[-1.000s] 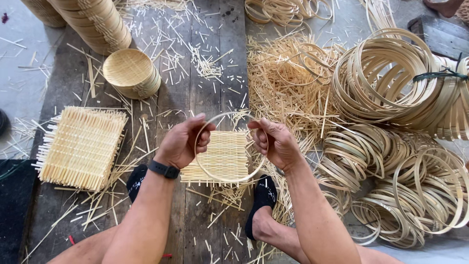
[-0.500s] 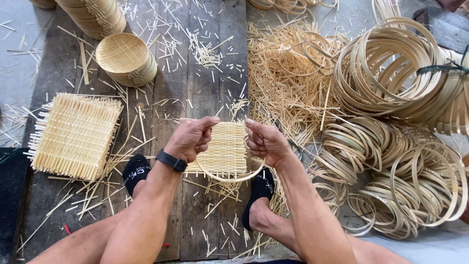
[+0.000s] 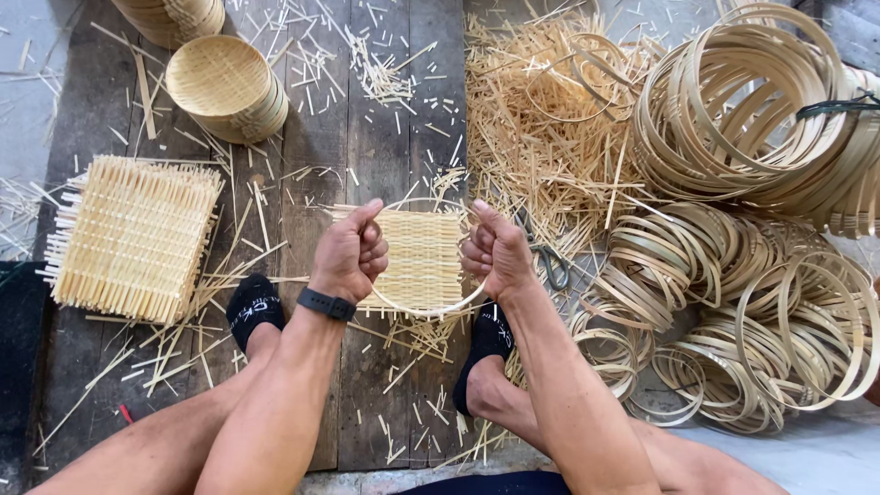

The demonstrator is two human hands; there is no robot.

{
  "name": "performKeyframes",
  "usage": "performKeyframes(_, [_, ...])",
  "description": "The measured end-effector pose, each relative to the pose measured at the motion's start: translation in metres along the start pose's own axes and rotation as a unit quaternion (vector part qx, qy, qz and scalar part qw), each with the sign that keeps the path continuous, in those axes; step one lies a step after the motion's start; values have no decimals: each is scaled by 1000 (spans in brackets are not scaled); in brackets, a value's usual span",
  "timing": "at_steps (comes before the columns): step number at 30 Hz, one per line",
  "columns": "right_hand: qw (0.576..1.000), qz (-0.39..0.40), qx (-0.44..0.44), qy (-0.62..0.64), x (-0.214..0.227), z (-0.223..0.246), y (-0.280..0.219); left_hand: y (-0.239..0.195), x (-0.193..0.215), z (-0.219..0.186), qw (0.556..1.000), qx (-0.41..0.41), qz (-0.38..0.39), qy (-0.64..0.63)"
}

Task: The person weaves small round bamboo baskets by placing a pre-woven square mat over a circular wooden mold, trimming excess bamboo with shears, and securing the edge with a bamboo ring. The person repeats this process for multiple units.

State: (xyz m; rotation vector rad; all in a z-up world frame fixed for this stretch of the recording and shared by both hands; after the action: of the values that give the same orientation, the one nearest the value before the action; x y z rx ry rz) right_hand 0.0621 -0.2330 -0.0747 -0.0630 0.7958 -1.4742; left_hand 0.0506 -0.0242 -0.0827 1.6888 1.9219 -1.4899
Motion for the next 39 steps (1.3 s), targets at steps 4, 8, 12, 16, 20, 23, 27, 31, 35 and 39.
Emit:
performKeyframes(4, [998,40,-25,40,2,-8,4,4,9,1,999,45,-14,5])
performKeyframes(8, [982,19,18,-189,21,-3,7,8,32,-1,997,22,-66,29])
performKeyframes(12, [929,-91,53,-356,47,-19,26,28,67,-3,987,-95,-97,86])
performKeyframes(16, [870,-170,12,-462,66,-60,49,46,113,6,911,-175,-180,327])
performKeyframes(20, [817,-194,52,-540,70,-84,62,62,138,11,757,-219,-228,571])
performKeyframes(23, [792,-199,72,-572,71,-93,68,66,146,16,745,-251,-206,583])
performKeyframes(27, [800,-217,17,-559,87,-101,65,62,151,21,767,-214,-224,562])
performKeyframes(31, [809,-218,45,-545,88,-100,65,64,148,19,751,-170,-229,595])
performKeyframes(35, [791,-216,62,-570,91,-99,69,72,150,21,753,-164,-225,596])
performKeyframes(39, [784,-220,56,-578,94,-99,72,79,161,26,773,-159,-253,560])
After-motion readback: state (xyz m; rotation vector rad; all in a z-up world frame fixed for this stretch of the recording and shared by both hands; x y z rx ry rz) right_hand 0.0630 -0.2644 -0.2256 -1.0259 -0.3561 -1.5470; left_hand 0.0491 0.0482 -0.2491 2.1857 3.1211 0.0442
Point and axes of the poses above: each hand's wrist, its own y-axis towards the middle knuckle, its own x-axis out of the back of the hand, z = x × y, the point moved 8 cm from there along y, towards the middle knuckle, and after that the axes turned 6 degrees about -y, right-handed, at the moved point
